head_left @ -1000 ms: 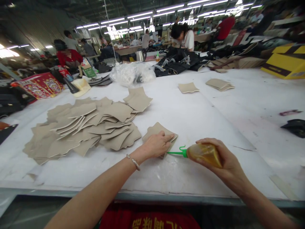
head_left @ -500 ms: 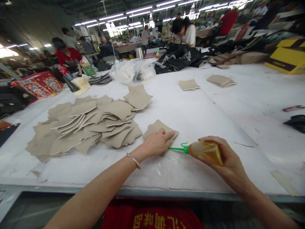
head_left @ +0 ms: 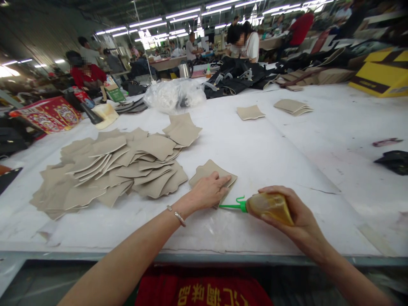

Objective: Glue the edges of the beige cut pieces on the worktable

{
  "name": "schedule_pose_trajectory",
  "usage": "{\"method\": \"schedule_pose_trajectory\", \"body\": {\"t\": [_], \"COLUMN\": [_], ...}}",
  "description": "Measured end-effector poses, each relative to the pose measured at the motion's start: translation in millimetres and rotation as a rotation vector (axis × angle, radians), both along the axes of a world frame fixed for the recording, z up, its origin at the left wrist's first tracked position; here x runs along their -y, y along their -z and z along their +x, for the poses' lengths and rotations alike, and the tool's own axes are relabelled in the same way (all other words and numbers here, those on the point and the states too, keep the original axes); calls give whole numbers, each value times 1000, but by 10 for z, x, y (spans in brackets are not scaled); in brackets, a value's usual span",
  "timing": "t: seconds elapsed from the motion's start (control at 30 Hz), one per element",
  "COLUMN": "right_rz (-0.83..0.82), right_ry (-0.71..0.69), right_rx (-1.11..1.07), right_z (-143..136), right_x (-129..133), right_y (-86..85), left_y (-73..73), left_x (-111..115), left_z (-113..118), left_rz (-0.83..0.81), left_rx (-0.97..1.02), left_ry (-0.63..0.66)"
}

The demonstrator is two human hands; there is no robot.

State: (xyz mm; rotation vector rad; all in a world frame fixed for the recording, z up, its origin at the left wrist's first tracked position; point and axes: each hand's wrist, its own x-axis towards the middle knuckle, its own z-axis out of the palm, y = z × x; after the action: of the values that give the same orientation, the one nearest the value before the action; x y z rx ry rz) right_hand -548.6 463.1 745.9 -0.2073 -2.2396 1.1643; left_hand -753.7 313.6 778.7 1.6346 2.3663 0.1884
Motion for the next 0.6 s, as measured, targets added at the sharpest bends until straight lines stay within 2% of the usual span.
{"method": "schedule_pose_trajectory", "body": {"t": [0.17,0.33,0.5,0.6], "right_rz": [57,79,110,106], "right_ry": [122,-29,91,15], "right_rx": [-46,-60,-71,-76], "right_z": [-4,3,-17,-14], "right_x": [-84,-31,-128,-142], "right_y": [23,-3,-3,9], "left_y": [-10,-52,-78,-57], "left_x": [3,-7,-14,-22], "left_z": [3,10,14,6], "left_rz": [4,-17,-41,-41], "left_rx": [9,-4,-8,-12], "left_ry": [5,14,12,10]}}
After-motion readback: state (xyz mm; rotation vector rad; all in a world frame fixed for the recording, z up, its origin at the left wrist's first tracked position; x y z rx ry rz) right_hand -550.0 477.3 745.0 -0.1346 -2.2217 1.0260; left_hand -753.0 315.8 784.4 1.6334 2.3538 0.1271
